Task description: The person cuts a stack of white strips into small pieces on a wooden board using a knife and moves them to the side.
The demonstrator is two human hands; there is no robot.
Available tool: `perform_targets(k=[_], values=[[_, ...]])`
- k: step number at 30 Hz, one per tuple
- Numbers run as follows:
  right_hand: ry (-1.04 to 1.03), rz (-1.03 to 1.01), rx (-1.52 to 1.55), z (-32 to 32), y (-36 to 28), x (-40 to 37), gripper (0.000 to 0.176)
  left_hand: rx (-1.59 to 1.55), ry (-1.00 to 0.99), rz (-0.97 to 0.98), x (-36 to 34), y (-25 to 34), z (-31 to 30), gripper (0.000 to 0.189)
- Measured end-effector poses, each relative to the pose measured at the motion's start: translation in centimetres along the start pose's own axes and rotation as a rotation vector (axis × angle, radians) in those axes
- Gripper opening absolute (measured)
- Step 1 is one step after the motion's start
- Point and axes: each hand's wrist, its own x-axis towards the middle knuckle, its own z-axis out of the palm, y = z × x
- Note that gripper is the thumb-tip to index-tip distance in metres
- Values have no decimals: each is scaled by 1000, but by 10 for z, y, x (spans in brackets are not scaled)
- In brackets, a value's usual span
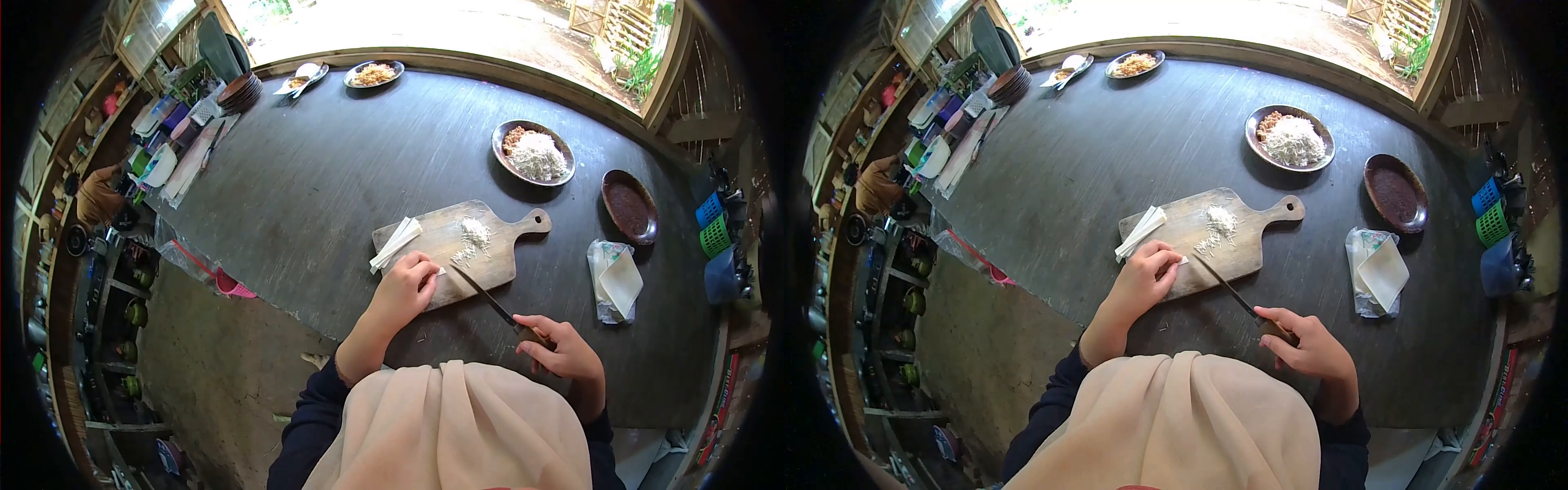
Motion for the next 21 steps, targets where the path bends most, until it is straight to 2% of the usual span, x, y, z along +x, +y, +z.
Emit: perform_targets(k=[5, 8, 11, 21], values=[[-19, 16, 22, 2, 0, 4, 45, -11, 4, -3, 1, 4, -2, 10], [70, 51, 101, 4, -2, 5, 46, -63, -22, -66, 1, 6, -2, 10], [54, 53, 103, 5, -2, 4, 46, -30, -11, -17, 0, 6, 0, 12], [75, -64, -115, 10, -4, 2, 41, -81, -20, 34, 0, 5, 5, 17]])
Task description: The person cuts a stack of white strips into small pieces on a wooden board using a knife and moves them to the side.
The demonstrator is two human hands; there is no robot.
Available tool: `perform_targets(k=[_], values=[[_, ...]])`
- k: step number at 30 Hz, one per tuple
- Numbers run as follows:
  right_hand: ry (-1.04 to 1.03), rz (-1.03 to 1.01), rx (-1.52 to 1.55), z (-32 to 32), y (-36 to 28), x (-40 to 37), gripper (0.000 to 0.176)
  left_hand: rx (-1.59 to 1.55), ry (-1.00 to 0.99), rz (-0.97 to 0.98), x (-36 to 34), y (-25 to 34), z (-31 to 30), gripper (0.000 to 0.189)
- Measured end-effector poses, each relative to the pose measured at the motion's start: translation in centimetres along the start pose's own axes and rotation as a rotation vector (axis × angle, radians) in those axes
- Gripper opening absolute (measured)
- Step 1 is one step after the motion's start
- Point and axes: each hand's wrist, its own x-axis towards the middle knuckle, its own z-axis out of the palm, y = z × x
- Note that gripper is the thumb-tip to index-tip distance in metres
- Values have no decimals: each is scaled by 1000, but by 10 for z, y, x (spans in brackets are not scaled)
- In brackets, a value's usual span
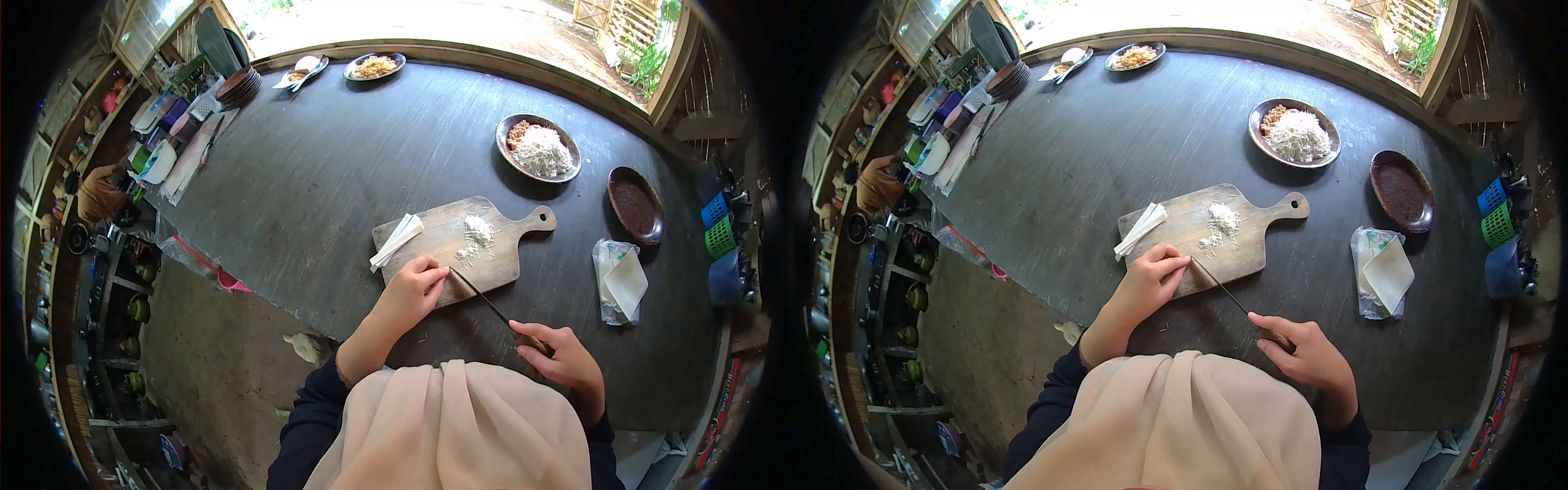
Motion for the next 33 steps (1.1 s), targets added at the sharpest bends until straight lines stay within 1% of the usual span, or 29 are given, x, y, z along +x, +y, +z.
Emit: perform_targets(k=[4, 13, 16, 26, 33], values=[[58, -83, -57, 4, 0, -1, 38, 12, -9, -2, 1, 1, 0, 17], [59, -9, -105, 4, -10, -2, 34, 11, -19, -15, 1, 2, -1, 16], [93, -26, -92, 9, -14, 1, 34, 22, -23, -19, 2, 3, -2, 16], [61, 1, -95, 2, -7, -4, 34, 13, -4, -30, 2, 3, -1, 16], [91, -2, -78, 8, -11, -1, 34, 10, -26, -44, 2, 3, -2, 15]])
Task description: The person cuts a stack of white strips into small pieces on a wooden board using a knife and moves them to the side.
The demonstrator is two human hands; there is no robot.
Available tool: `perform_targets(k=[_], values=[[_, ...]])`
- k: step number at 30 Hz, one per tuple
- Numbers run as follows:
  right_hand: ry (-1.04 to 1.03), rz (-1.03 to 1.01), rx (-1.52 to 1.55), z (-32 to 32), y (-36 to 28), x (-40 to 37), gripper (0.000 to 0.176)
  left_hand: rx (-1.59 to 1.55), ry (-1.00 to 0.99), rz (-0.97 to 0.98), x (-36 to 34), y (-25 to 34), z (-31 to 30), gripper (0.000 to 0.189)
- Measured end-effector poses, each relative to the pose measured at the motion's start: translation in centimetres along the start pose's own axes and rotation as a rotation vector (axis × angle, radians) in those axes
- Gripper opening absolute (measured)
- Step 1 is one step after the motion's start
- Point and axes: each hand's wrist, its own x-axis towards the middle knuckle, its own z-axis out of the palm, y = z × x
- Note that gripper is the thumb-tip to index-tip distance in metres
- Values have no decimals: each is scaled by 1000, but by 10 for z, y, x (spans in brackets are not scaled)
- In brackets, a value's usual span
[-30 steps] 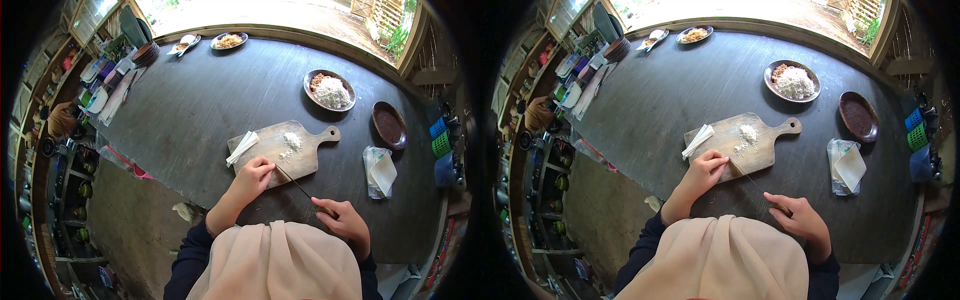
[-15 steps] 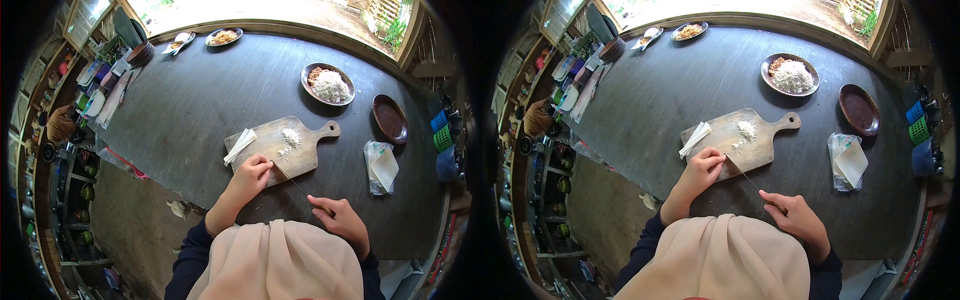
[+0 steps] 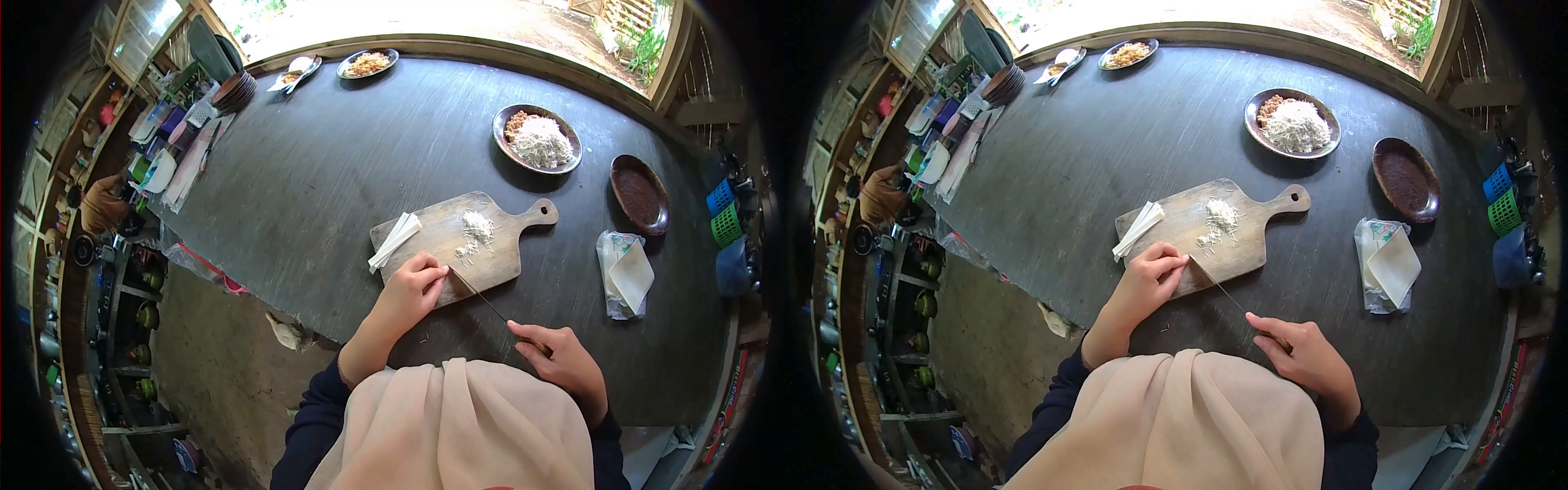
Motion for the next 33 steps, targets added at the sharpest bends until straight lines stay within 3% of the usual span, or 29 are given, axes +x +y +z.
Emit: perform_targets(k=[20, 26, 33], values=[[22, -8, 26, 6, -5, 3, 34, -7, 5, 23, -1, -2, 0, 14], [-51, 21, -35, -8, 5, -2, 34, -39, -13, -77, 0, 5, -1, 13], [25, -15, 14, 5, 3, 4, 33, -38, -7, -40, -1, 2, -1, 13]])
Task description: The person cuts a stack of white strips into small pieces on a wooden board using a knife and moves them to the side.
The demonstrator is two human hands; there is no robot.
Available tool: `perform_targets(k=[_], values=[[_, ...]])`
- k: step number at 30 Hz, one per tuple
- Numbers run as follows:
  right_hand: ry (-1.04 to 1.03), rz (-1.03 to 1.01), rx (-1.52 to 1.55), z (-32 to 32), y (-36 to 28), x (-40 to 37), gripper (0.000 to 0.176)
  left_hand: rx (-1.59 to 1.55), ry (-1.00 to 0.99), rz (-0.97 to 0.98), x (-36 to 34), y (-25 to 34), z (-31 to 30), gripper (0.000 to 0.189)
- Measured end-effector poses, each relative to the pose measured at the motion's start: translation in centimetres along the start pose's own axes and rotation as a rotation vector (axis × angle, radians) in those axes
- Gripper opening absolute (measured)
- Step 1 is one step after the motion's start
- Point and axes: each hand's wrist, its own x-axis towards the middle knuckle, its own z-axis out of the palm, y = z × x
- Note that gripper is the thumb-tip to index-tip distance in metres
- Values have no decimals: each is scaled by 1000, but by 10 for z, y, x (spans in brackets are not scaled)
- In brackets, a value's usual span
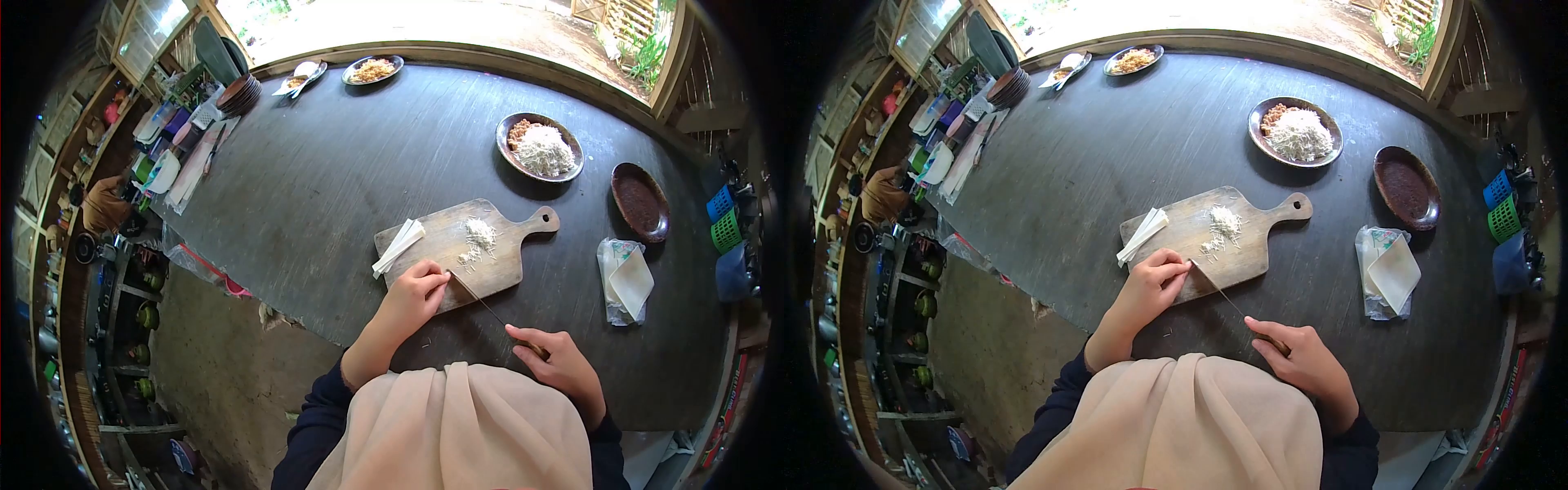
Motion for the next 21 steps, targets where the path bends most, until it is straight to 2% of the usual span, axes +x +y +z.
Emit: perform_targets(k=[14, 21], values=[[-36, 62, 31, 1, 0, 1, 33, 1, -8, -19, 0, 0, 0, 12], [-80, 57, 54, -10, 10, -3, 33, 46, 17, 48, 0, -3, 2, 13]])
